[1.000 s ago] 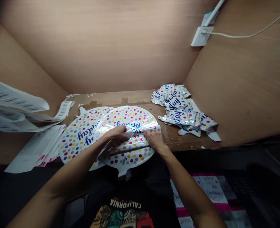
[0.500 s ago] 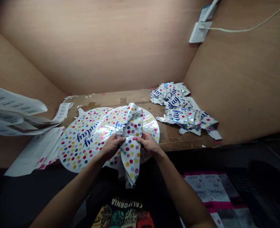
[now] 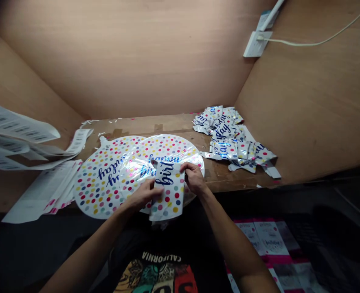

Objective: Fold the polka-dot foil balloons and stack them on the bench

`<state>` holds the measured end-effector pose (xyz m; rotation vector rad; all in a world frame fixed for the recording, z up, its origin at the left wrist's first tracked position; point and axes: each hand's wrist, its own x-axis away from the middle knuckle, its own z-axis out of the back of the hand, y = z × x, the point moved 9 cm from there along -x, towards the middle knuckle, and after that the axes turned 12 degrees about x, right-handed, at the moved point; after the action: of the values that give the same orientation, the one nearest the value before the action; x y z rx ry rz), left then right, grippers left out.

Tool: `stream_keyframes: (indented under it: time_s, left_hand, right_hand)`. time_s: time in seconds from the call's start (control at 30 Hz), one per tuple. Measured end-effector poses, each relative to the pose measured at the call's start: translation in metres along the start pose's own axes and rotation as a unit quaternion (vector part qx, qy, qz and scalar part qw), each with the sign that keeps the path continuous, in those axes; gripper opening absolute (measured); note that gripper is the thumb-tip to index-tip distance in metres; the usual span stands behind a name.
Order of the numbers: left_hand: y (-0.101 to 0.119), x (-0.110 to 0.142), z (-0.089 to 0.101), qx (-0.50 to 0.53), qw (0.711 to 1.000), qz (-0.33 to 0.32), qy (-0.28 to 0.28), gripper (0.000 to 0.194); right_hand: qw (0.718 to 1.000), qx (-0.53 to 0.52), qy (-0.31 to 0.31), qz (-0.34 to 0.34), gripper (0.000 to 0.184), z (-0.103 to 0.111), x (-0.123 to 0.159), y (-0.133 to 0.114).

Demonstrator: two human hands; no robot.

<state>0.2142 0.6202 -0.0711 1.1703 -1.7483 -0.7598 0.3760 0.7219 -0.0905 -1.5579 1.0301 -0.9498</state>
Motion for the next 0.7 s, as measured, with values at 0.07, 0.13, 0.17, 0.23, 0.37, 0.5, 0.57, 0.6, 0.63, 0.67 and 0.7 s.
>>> stream_keyframes:
  time_s: [0.07,0.13,0.17,0.23,0.37,0.5,0.57,0.6,0.63,0.67,0.7]
  left_hand:
    - [-0.009,0.005,0.001,-0.044,0.999,0.005,0.004,0.046]
    - [-0.014,0.008,0.006,-0.031,0.999,-0.015,0.038,0.046]
    - [-0.016,0.008,0.008,-0.018,0.998,-0.026,0.053,0.047]
    - [-0.018,0.010,0.011,0.007,0.997,-0.038,0.065,0.048]
    - [-0.016,0.011,0.014,0.024,0.998,-0.029,0.049,0.029]
    - [-0.003,0.013,0.018,-0.022,0.999,-0.027,0.035,0.024]
    - [0.009,0.012,0.015,-0.112,0.990,-0.075,0.040,0.029]
    - [0.015,0.012,0.011,-0.177,0.977,-0.111,0.041,0.034]
    - [0.021,0.013,0.005,-0.241,0.957,-0.153,0.044,0.041]
    - [0.024,0.013,-0.001,-0.294,0.935,-0.192,0.042,0.048]
    - [0.026,0.014,-0.008,-0.331,0.916,-0.224,0.035,0.055]
  right_hand:
    - [0.997,-0.030,-0.026,-0.066,0.030,-0.004,0.006,0.012]
    - [0.985,-0.039,-0.106,-0.134,0.046,-0.018,0.022,0.025]
    - [0.976,-0.033,-0.148,-0.155,0.050,-0.026,0.032,0.031]
    - [0.969,-0.017,-0.186,-0.160,0.050,-0.033,0.046,0.036]
    - [0.987,-0.029,-0.117,-0.109,0.023,-0.019,0.046,0.028]
    - [0.987,-0.026,-0.090,-0.133,0.014,-0.011,0.036,0.025]
    - [0.983,-0.043,-0.081,-0.159,0.029,-0.013,0.035,0.028]
    - [0.982,-0.037,-0.080,-0.166,0.038,-0.016,0.034,0.030]
    - [0.983,-0.017,-0.083,-0.164,0.044,-0.018,0.033,0.031]
    - [0.984,0.013,-0.087,-0.153,0.047,-0.018,0.030,0.031]
    - [0.986,0.048,-0.086,-0.132,0.047,-0.014,0.024,0.027]
